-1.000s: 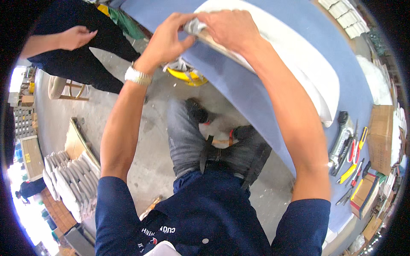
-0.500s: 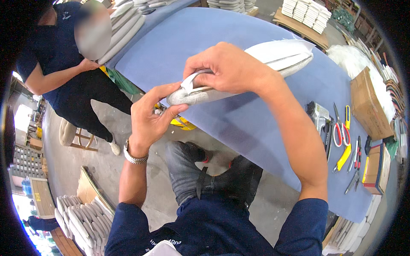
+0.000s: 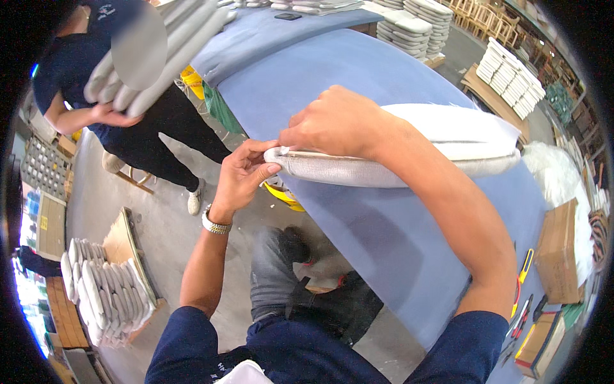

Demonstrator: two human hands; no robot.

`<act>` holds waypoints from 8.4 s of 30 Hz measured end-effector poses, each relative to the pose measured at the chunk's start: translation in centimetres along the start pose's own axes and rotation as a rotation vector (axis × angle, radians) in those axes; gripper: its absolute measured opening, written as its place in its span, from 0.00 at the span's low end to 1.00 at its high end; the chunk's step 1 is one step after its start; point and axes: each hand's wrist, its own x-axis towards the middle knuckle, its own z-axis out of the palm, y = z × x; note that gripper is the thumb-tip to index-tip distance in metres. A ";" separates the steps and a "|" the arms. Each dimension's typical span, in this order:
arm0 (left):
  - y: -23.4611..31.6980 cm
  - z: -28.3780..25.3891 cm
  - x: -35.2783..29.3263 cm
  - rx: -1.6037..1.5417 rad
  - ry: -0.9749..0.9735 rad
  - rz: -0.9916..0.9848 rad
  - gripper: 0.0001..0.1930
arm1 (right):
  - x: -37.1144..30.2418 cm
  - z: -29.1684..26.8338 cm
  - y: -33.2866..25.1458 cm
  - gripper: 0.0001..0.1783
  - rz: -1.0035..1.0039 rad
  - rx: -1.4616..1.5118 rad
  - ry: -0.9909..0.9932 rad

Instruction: The person assembles a cushion by inserting a foam insert into a fabric cover, trimming excess fabric with scissors, and securing the edges with a staple gun. The finished cushion is then placed on a stack of completed cushions.

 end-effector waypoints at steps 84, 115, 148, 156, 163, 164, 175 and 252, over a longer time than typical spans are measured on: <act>-0.9 1.3 9.6 0.633 0.073 -0.014 0.18 | 1.0 1.9 -0.7 0.10 0.429 -0.230 0.021; 2.1 -1.4 6.6 0.768 -0.452 0.000 0.15 | -1.2 5.2 -2.8 0.14 0.746 0.407 0.085; 3.2 -1.8 5.6 0.884 -0.569 -0.108 0.15 | 1.3 7.8 -6.4 0.07 0.522 -0.055 0.042; 3.7 -0.9 4.1 1.031 -0.586 -0.168 0.15 | 0.2 9.4 -7.2 0.07 0.489 -0.079 0.026; 0.6 -2.3 3.0 1.033 -0.502 0.118 0.15 | 0.7 9.4 -7.7 0.05 0.471 -0.073 0.125; 1.0 -2.3 3.3 1.040 -0.508 0.103 0.16 | 1.0 9.4 -7.6 0.05 0.475 -0.076 0.119; 1.4 -2.4 3.6 0.988 -0.529 -0.064 0.14 | 1.4 6.8 -7.5 0.13 0.548 0.084 -0.047; -4.9 -0.7 2.6 0.702 -0.095 0.025 0.23 | 0.3 11.6 -1.3 0.21 0.552 -0.018 -0.131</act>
